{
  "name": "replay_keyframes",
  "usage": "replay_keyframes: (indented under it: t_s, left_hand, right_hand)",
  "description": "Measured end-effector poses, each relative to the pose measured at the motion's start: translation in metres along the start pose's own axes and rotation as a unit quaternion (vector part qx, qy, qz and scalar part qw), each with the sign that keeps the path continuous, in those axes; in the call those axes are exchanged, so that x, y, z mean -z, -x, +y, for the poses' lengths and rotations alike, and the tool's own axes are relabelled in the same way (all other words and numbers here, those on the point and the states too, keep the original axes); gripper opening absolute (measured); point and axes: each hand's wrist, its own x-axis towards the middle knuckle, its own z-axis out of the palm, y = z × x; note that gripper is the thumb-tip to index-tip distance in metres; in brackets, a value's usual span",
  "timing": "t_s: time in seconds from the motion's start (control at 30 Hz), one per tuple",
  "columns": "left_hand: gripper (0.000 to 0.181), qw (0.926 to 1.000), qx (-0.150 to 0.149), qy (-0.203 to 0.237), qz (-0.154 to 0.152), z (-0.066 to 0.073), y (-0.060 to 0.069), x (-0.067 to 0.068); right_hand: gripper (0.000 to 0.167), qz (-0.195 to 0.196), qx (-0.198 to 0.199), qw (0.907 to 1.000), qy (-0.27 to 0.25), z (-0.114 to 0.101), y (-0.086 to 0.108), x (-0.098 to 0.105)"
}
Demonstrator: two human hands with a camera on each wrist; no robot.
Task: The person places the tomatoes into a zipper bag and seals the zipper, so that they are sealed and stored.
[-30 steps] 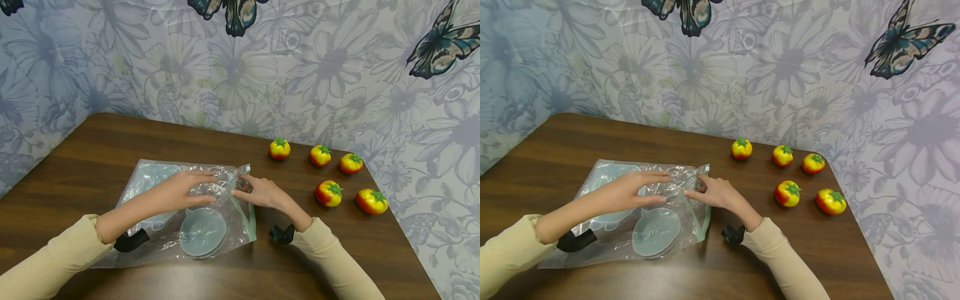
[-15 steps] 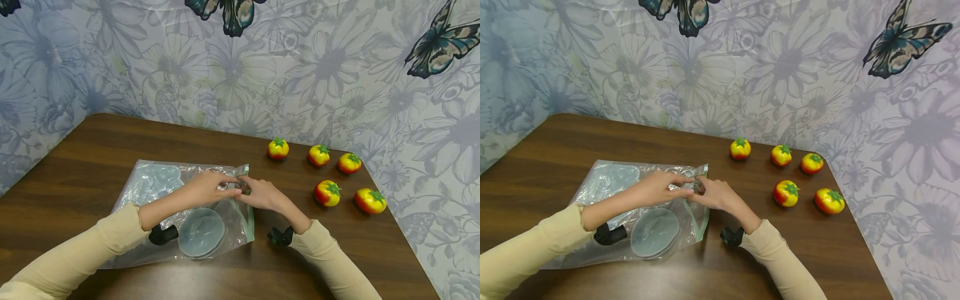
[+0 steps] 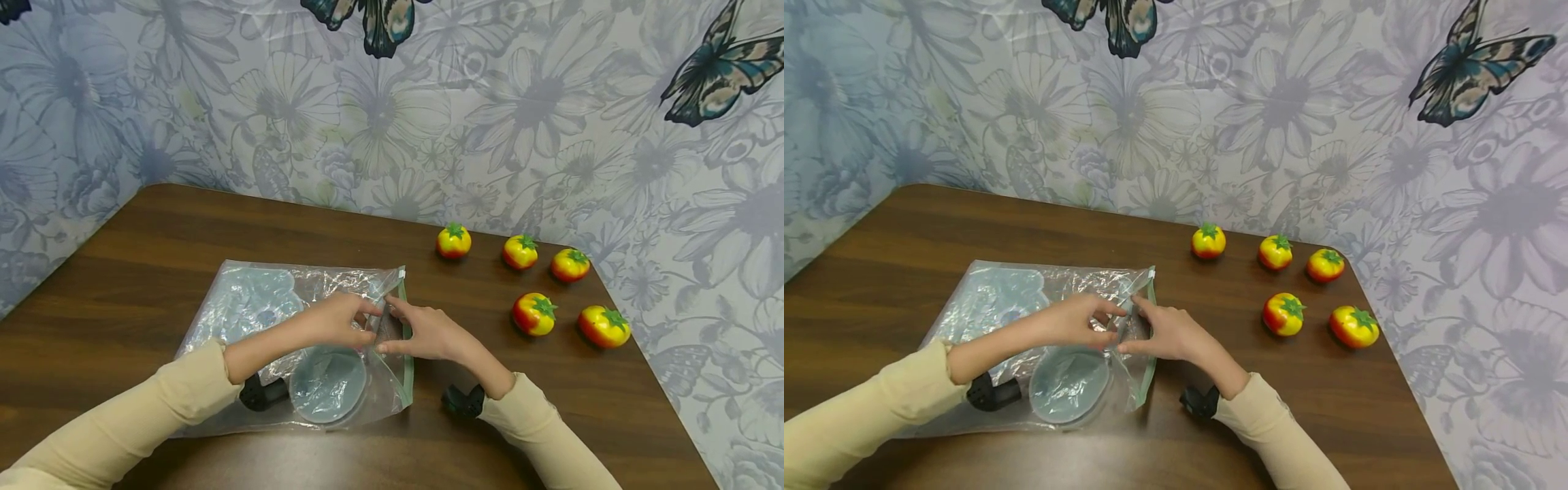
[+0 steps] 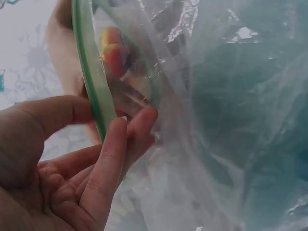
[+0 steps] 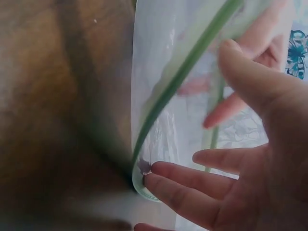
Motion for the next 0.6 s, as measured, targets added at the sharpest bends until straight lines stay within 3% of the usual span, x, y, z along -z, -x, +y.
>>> replay_keyframes:
  t_s: [0.1, 0.33, 0.6]
  left_hand:
    - [0.039, 1.0, -0.002, -0.009, 0.002, -0.003, 0.001, -0.004]
    - [0.028, 0.9987, -0.019, 0.004, 0.047, -0.005, 0.005, -0.006]
    - [0.044, 0.9972, -0.01, 0.037, 0.065, 0.002, 0.009, -0.001]
  right_hand:
    - [0.091, -0.005, 0.024, 0.9997, -0.007, 0.004, 0.005, -0.004]
    - [0.098, -0.029, 0.075, 0.9965, -0.024, 0.015, 0.016, -0.015]
    - [0.097, -0.034, 0.12, 0.9919, -0.022, 0.026, 0.018, -0.026]
